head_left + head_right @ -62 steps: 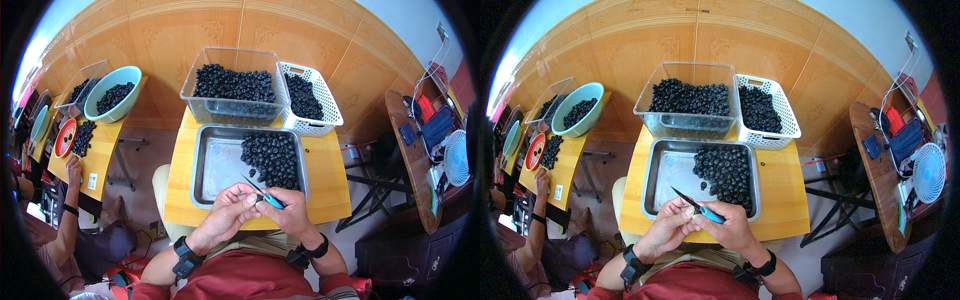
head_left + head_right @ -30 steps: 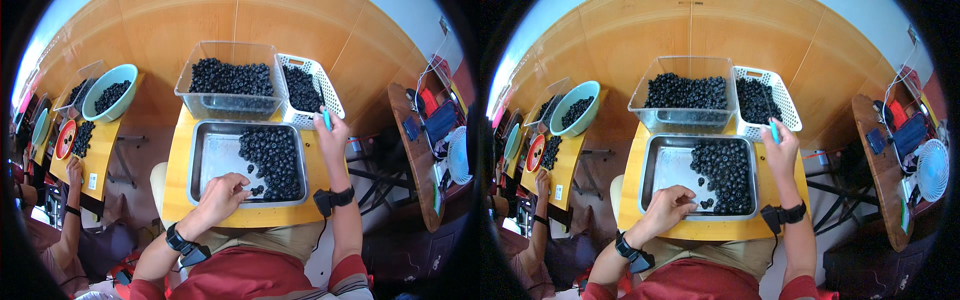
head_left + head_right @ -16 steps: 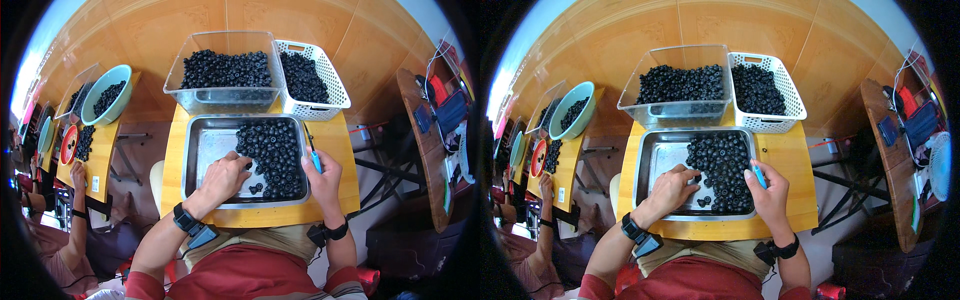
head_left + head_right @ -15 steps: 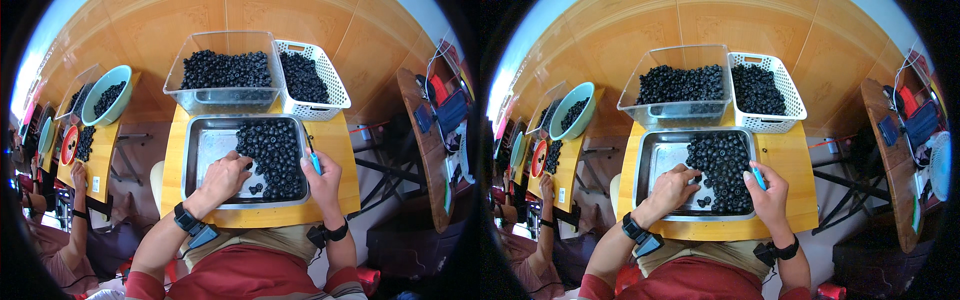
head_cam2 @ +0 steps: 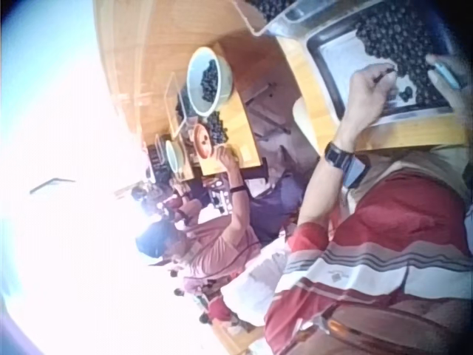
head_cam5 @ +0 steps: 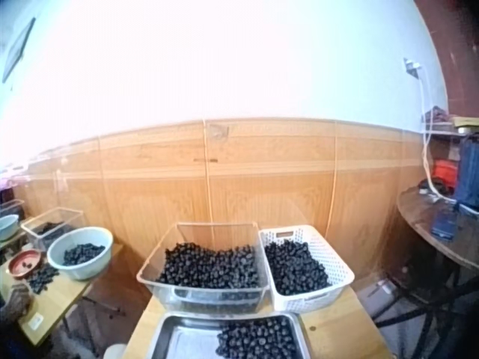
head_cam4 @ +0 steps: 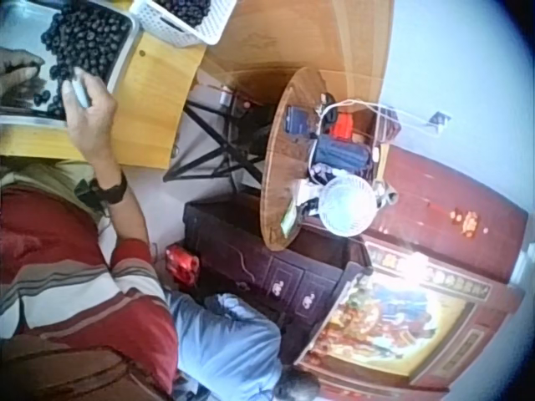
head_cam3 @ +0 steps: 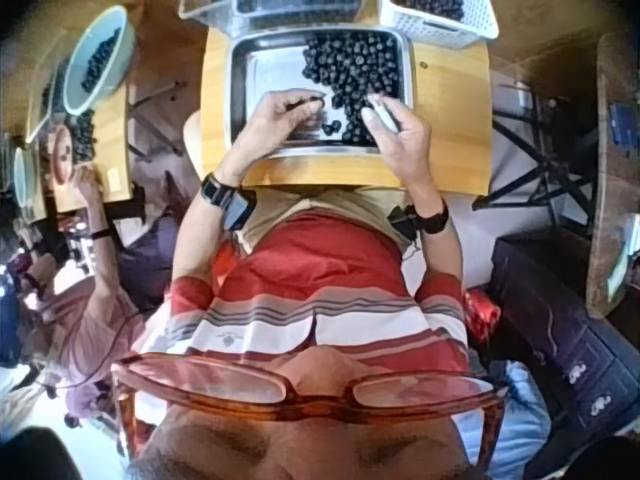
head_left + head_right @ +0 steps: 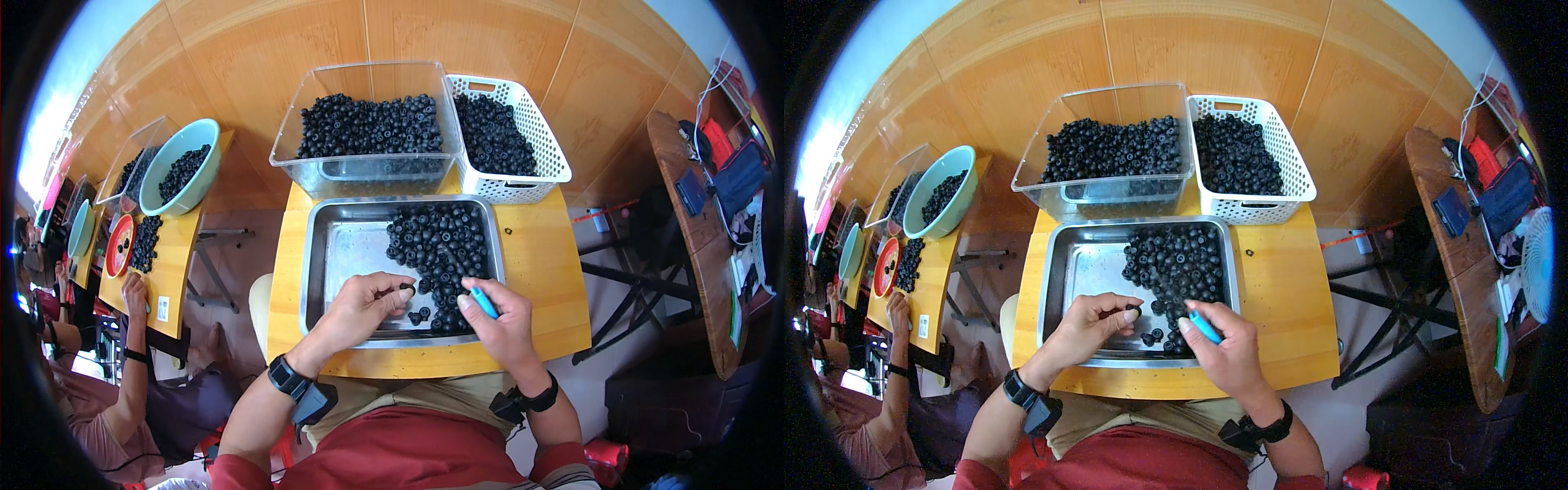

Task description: Processing small black nuts using a utility knife to remove stems or peel them at a low workbench.

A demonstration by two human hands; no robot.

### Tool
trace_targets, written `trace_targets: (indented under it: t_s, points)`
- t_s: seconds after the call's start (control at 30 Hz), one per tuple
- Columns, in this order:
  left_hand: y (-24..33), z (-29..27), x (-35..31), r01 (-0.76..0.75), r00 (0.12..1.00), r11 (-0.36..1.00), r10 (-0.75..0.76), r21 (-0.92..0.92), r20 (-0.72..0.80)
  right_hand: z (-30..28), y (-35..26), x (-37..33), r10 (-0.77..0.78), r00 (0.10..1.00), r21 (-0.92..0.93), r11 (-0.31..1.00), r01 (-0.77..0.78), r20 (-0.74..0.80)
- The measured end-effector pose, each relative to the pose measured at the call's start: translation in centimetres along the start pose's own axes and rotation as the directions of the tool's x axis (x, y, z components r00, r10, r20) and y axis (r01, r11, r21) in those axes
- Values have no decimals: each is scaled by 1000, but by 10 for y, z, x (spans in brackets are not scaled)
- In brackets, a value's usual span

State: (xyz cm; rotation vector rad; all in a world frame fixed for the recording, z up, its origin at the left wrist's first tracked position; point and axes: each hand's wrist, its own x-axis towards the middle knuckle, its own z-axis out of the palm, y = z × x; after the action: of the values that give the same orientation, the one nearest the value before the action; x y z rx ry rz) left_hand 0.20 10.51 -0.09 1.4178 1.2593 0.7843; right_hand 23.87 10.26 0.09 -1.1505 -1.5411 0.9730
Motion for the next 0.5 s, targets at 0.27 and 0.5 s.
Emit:
trace_targets:
  t_s: [0.27, 0.5]
  points:
    - [-2, 11, -14, -54, 999, 855, 49, -515, -23, 15, -21, -2, -108, 978, -55, 991, 119, 179]
    - [-4, 15, -21, -43, 998, 545, -16, -837, -62, 15, -25, -4, -145, 969, -114, 979, 170, 200]
